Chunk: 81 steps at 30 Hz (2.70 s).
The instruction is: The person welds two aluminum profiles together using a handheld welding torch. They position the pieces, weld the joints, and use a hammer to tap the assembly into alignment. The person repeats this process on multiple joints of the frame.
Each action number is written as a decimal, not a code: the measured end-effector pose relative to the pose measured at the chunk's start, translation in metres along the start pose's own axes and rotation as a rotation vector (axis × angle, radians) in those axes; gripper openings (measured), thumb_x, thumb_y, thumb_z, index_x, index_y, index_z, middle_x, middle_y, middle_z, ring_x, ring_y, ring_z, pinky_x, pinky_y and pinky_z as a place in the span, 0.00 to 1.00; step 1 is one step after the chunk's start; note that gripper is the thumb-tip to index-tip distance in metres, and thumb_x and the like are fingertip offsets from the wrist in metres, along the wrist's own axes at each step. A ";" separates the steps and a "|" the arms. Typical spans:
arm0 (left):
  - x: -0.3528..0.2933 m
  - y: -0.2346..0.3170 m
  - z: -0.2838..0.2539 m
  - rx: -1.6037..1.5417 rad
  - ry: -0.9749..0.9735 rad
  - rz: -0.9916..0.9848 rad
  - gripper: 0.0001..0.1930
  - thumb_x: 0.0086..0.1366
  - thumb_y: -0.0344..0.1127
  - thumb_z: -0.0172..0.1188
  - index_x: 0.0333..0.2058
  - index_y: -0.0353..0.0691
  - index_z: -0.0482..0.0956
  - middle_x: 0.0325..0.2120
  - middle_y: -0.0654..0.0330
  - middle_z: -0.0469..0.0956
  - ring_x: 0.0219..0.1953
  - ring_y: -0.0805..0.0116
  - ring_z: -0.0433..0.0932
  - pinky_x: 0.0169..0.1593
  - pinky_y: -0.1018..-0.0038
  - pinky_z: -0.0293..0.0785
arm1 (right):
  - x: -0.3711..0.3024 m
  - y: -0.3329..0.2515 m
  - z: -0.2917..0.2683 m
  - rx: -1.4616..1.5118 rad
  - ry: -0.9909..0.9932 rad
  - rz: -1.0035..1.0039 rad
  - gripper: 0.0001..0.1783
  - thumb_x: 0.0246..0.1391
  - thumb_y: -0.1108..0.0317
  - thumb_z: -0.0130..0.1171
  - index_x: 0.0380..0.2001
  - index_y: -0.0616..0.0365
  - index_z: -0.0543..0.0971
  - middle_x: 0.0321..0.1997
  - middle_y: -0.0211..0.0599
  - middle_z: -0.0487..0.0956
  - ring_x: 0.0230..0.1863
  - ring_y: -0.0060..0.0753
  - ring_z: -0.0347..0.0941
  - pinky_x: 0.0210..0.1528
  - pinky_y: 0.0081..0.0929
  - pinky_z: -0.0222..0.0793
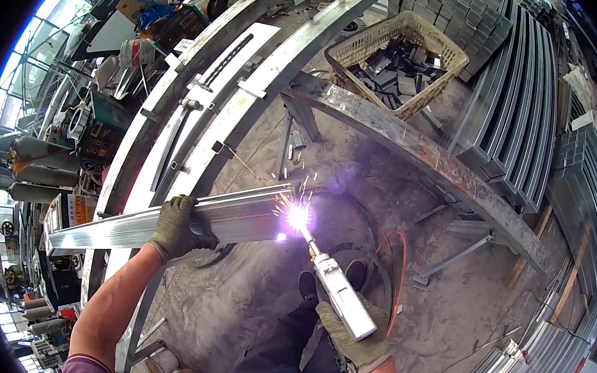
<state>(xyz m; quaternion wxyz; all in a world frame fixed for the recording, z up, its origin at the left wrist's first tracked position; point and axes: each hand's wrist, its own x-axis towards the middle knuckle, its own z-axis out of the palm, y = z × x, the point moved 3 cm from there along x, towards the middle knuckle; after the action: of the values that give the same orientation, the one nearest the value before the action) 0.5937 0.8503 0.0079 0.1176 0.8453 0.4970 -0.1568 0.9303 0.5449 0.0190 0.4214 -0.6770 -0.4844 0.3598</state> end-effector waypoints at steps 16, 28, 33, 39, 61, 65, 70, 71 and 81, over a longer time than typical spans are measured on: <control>-0.002 0.004 -0.006 -0.003 -0.010 -0.013 0.61 0.42 0.70 0.86 0.64 0.28 0.75 0.58 0.44 0.79 0.64 0.45 0.77 0.72 0.54 0.70 | -0.004 0.001 -0.001 -0.113 -0.015 -0.072 0.18 0.60 0.66 0.81 0.51 0.57 0.90 0.44 0.36 0.92 0.43 0.34 0.91 0.44 0.31 0.87; -0.001 -0.001 0.002 -0.008 0.015 -0.010 0.62 0.38 0.68 0.89 0.62 0.28 0.75 0.55 0.44 0.79 0.61 0.45 0.78 0.69 0.53 0.72 | -0.011 0.007 0.000 -0.096 -0.043 -0.025 0.16 0.60 0.65 0.81 0.50 0.55 0.91 0.44 0.35 0.92 0.43 0.34 0.91 0.44 0.31 0.87; -0.001 0.001 -0.001 0.007 0.008 -0.003 0.61 0.40 0.72 0.86 0.63 0.29 0.76 0.56 0.44 0.80 0.62 0.45 0.78 0.69 0.53 0.72 | -0.011 0.003 -0.001 -0.073 -0.041 0.032 0.16 0.60 0.65 0.81 0.50 0.55 0.91 0.43 0.35 0.92 0.43 0.34 0.91 0.44 0.31 0.88; -0.002 0.002 -0.001 0.015 0.032 -0.003 0.61 0.40 0.71 0.86 0.63 0.29 0.76 0.56 0.44 0.80 0.61 0.45 0.78 0.69 0.53 0.72 | -0.013 0.004 0.000 -0.113 -0.038 0.019 0.16 0.60 0.64 0.81 0.49 0.55 0.91 0.43 0.35 0.92 0.43 0.36 0.91 0.44 0.32 0.88; -0.002 0.001 0.001 0.006 -0.005 -0.023 0.62 0.40 0.71 0.86 0.64 0.28 0.75 0.58 0.44 0.79 0.63 0.45 0.77 0.70 0.54 0.71 | -0.024 0.011 0.001 -0.079 -0.064 0.096 0.19 0.60 0.62 0.81 0.52 0.54 0.90 0.47 0.38 0.92 0.45 0.39 0.91 0.46 0.35 0.87; -0.001 0.003 -0.001 0.006 -0.001 -0.019 0.62 0.40 0.72 0.86 0.63 0.29 0.75 0.57 0.44 0.80 0.63 0.45 0.77 0.70 0.54 0.71 | -0.022 0.008 0.001 -0.097 -0.024 0.014 0.19 0.60 0.61 0.81 0.52 0.54 0.90 0.46 0.38 0.92 0.44 0.39 0.91 0.44 0.35 0.87; -0.002 0.003 -0.001 0.005 0.000 -0.022 0.62 0.40 0.72 0.86 0.63 0.29 0.75 0.57 0.43 0.80 0.63 0.45 0.77 0.70 0.54 0.70 | -0.029 0.013 0.002 -0.071 -0.058 0.111 0.19 0.59 0.63 0.82 0.51 0.55 0.90 0.45 0.38 0.92 0.43 0.39 0.91 0.44 0.35 0.87; -0.002 0.002 0.000 0.005 0.004 -0.019 0.62 0.40 0.72 0.86 0.63 0.29 0.75 0.57 0.43 0.80 0.63 0.45 0.77 0.70 0.54 0.71 | -0.029 0.014 0.002 -0.076 -0.058 0.110 0.19 0.59 0.63 0.82 0.51 0.55 0.90 0.44 0.38 0.92 0.43 0.39 0.91 0.44 0.35 0.87; -0.003 0.003 0.000 -0.015 0.004 -0.027 0.64 0.37 0.66 0.90 0.64 0.26 0.73 0.57 0.43 0.77 0.63 0.43 0.76 0.71 0.54 0.71 | -0.030 0.008 0.001 -0.061 -0.025 0.087 0.19 0.59 0.64 0.82 0.51 0.56 0.90 0.45 0.39 0.92 0.45 0.39 0.91 0.45 0.35 0.87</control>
<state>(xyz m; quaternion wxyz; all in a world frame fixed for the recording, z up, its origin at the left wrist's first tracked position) 0.5948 0.8465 0.0087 0.1208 0.8380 0.5097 -0.1527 0.9246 0.5152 0.0138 0.3785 -0.7054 -0.4705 0.3712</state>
